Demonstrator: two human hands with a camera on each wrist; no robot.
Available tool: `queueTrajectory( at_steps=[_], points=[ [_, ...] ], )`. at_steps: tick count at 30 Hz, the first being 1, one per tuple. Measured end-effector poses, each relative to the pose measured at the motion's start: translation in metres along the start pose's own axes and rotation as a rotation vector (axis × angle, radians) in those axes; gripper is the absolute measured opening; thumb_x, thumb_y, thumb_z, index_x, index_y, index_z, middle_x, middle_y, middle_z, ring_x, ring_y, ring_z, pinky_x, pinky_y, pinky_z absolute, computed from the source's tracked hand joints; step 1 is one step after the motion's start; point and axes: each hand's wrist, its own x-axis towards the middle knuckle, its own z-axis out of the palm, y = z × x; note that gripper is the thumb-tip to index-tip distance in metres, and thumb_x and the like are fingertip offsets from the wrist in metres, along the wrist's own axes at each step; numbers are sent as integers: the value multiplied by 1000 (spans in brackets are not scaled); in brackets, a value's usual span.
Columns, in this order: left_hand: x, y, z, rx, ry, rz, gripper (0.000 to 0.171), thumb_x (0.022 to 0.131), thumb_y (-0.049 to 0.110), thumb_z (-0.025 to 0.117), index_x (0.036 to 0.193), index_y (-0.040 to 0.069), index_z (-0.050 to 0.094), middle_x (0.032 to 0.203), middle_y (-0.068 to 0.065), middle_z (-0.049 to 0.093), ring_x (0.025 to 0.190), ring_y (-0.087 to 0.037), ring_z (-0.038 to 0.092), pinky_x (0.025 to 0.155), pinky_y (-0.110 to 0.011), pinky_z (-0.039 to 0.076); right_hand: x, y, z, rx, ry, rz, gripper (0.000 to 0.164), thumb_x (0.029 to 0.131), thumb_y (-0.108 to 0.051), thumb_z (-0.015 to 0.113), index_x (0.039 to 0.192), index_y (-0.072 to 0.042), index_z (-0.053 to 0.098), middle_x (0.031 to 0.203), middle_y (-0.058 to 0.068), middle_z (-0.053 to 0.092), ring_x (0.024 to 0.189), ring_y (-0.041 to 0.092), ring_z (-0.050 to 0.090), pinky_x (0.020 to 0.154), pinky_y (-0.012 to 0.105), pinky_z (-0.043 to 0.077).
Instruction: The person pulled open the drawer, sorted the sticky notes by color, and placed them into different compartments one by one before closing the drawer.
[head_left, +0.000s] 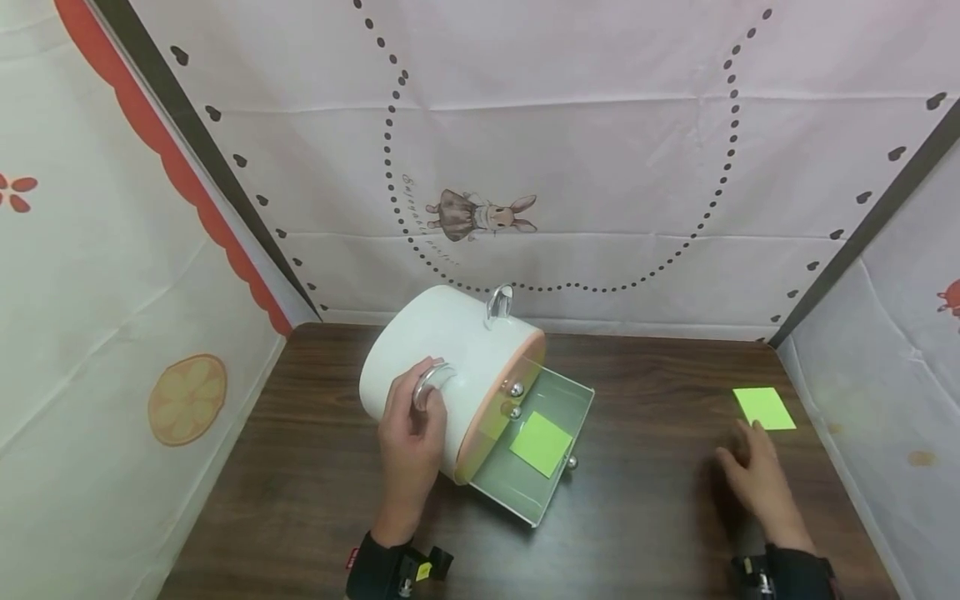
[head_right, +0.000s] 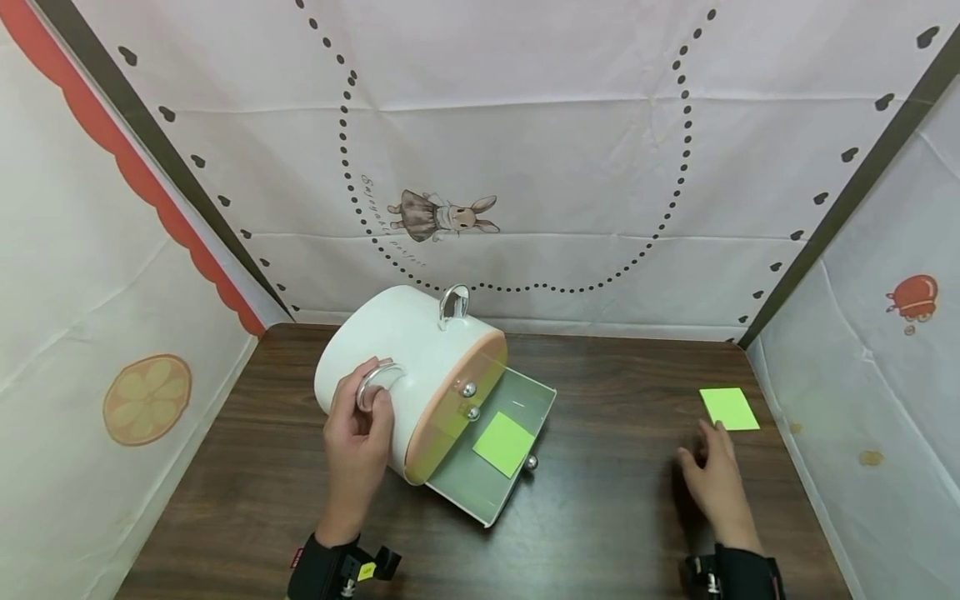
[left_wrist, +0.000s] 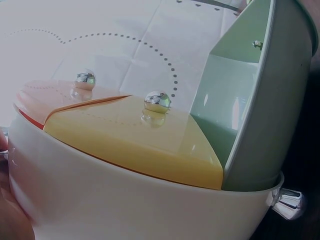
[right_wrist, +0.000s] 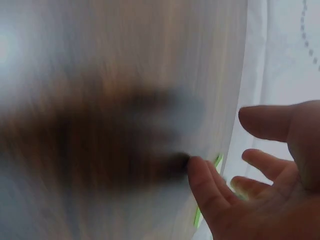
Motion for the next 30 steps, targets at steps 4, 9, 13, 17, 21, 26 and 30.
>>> queueTrajectory(
  at_steps=[4, 9, 13, 17, 21, 26, 30],
  points=[
    [0, -1, -2, 6, 2, -3, 47, 102, -2, 59, 144, 18, 64, 138, 2, 64, 125, -23, 61, 111, -32, 49, 18, 13, -13, -9, -24, -21, 75, 113, -22, 48, 161, 17, 5, 164, 43, -17, 147, 67, 13, 116, 77, 20],
    [-1, -1, -2, 0, -13, -18, 48, 103, -1, 60, 145, 21, 63, 138, 4, 63, 126, -22, 61, 111, -32, 49, 35, 21, -24, -29, -59, 50, 77, 114, -26, 42, 158, 20, 0, 161, 48, -4, 148, 66, 10, 119, 75, 16],
    [-1, -1, -1, -12, -8, -26, 49, 103, -1, 60, 145, 22, 63, 138, 4, 63, 125, -23, 61, 110, -32, 49, 36, 13, -22, -88, -29, 96, 72, 112, -22, 44, 159, 20, 9, 159, 49, 11, 148, 65, 13, 118, 75, 18],
    [-1, -2, -1, -10, 1, -26, 48, 103, -1, 59, 145, 22, 63, 138, 4, 63, 124, -23, 61, 110, -32, 50, 31, 2, -11, -191, 38, 78, 63, 111, -16, 48, 157, 18, 23, 150, 49, 26, 139, 66, 30, 112, 76, 30],
    [-1, -1, -1, -12, 4, -28, 47, 104, 0, 59, 145, 21, 63, 139, 4, 63, 125, -23, 61, 111, -33, 49, 22, -8, 5, -258, 120, 48, 55, 110, -16, 50, 152, 15, 38, 139, 45, 39, 126, 64, 47, 100, 76, 43],
    [-1, 0, -1, -24, 2, -25, 46, 103, 0, 59, 145, 19, 63, 139, 3, 63, 126, -24, 61, 111, -34, 49, 6, -24, 29, -298, 214, -5, 41, 108, -13, 51, 135, 17, 58, 122, 39, 52, 105, 59, 61, 84, 71, 52],
    [-1, 0, 0, -27, -1, -24, 46, 104, 0, 59, 145, 19, 63, 139, 3, 63, 126, -23, 61, 111, -34, 49, -7, -36, 43, -289, 206, -42, 34, 107, -10, 53, 126, 16, 66, 112, 32, 55, 89, 46, 64, 70, 59, 54]
  ],
)
